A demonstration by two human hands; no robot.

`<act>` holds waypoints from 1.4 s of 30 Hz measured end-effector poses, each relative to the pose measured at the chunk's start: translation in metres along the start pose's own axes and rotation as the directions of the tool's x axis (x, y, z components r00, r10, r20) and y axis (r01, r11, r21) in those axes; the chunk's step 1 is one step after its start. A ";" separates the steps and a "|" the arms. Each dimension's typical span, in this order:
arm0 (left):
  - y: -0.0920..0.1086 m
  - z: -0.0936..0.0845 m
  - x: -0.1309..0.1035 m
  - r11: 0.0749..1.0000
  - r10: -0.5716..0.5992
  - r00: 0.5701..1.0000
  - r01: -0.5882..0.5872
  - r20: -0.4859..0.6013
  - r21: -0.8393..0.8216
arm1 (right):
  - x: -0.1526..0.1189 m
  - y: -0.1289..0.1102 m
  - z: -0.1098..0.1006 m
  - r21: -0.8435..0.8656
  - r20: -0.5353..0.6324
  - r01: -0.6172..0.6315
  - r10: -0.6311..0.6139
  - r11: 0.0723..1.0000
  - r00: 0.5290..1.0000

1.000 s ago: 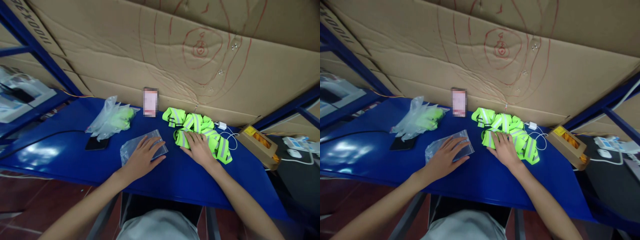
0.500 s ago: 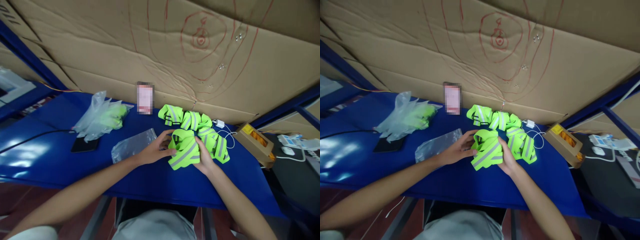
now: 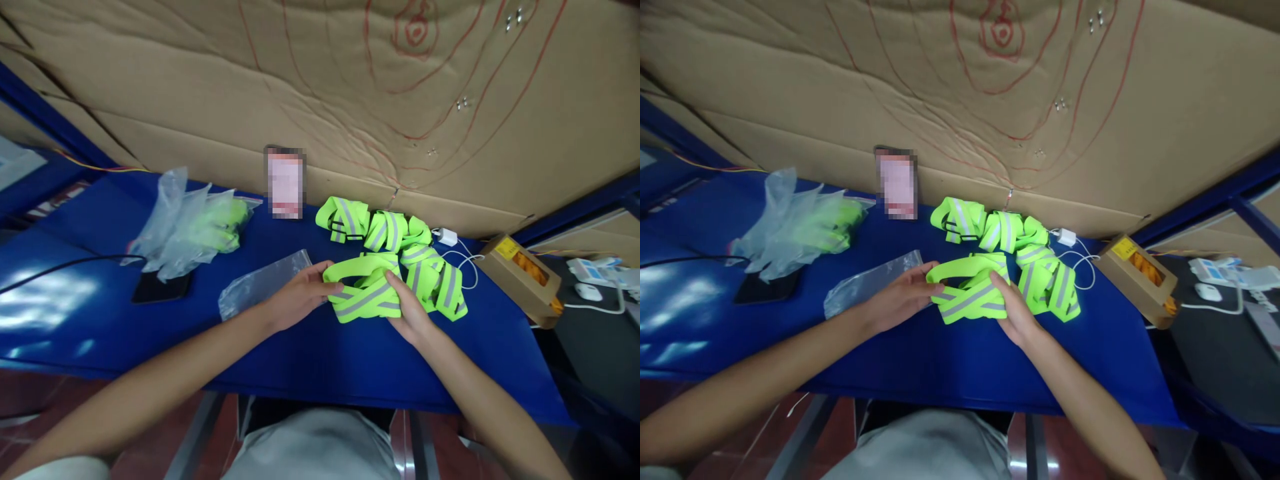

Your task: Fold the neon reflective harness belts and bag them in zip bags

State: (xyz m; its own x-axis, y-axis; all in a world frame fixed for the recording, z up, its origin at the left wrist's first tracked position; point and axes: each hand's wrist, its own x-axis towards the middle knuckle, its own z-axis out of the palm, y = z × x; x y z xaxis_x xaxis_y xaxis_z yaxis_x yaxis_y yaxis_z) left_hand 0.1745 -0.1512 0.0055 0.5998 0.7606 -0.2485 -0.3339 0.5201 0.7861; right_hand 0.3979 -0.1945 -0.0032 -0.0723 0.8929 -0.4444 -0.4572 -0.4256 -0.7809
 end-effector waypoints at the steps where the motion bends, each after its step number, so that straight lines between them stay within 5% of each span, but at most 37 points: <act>1: 0.000 -0.001 0.000 0.999 -0.011 1.000 0.011 0.013 -0.033 | 0.000 -0.001 0.000 -0.019 -0.035 0.024 -0.025 1.000 0.999; 7: -0.001 -0.005 0.003 1.000 -0.026 0.998 0.026 0.051 0.003 | -0.002 -0.005 -0.001 -0.072 -0.120 0.088 -0.096 0.994 0.988; 13: -0.001 -0.008 0.007 0.991 -0.058 0.995 0.068 -0.084 0.114 | -0.004 -0.002 -0.002 -0.064 -0.062 0.086 -0.090 0.994 0.994; 19: -0.003 -0.002 0.004 0.965 0.116 0.976 -0.066 -0.187 0.253 | -0.003 0.001 -0.001 -0.094 -0.085 0.114 -0.122 0.989 0.989; 21: -0.007 -0.003 0.004 0.873 0.230 0.965 -0.148 -0.123 0.465 | -0.003 0.000 0.000 -0.082 -0.107 0.132 -0.141 0.988 0.984; 26: -0.011 -0.012 0.004 0.372 0.312 0.941 -0.248 0.131 0.894 | -0.004 -0.003 0.000 -0.073 -0.109 0.130 -0.137 0.989 0.985; 30: -0.003 -0.010 0.001 0.377 0.324 0.927 -0.308 0.187 0.873 | -0.006 -0.001 -0.001 -0.188 -0.076 0.193 -0.210 0.963 0.975; 35: 0.010 0.010 -0.003 0.459 0.288 0.929 -0.348 0.234 0.817 | -0.005 0.002 -0.003 -0.507 -0.023 0.366 -0.437 0.780 0.899; 42: 0.016 0.015 0.002 0.207 0.300 0.949 -0.168 0.100 0.964 | -0.010 0.000 -0.006 -0.498 0.151 0.416 -0.397 0.761 0.905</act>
State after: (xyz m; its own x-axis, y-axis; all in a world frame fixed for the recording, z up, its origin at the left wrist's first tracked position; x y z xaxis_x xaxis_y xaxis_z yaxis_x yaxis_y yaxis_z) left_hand 0.1814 -0.1469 0.0261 0.5417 0.8386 0.0573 0.5308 -0.3942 0.7502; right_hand 0.4034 -0.2041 -0.0017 -0.0174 0.9995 -0.0262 0.0638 -0.0251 -0.9976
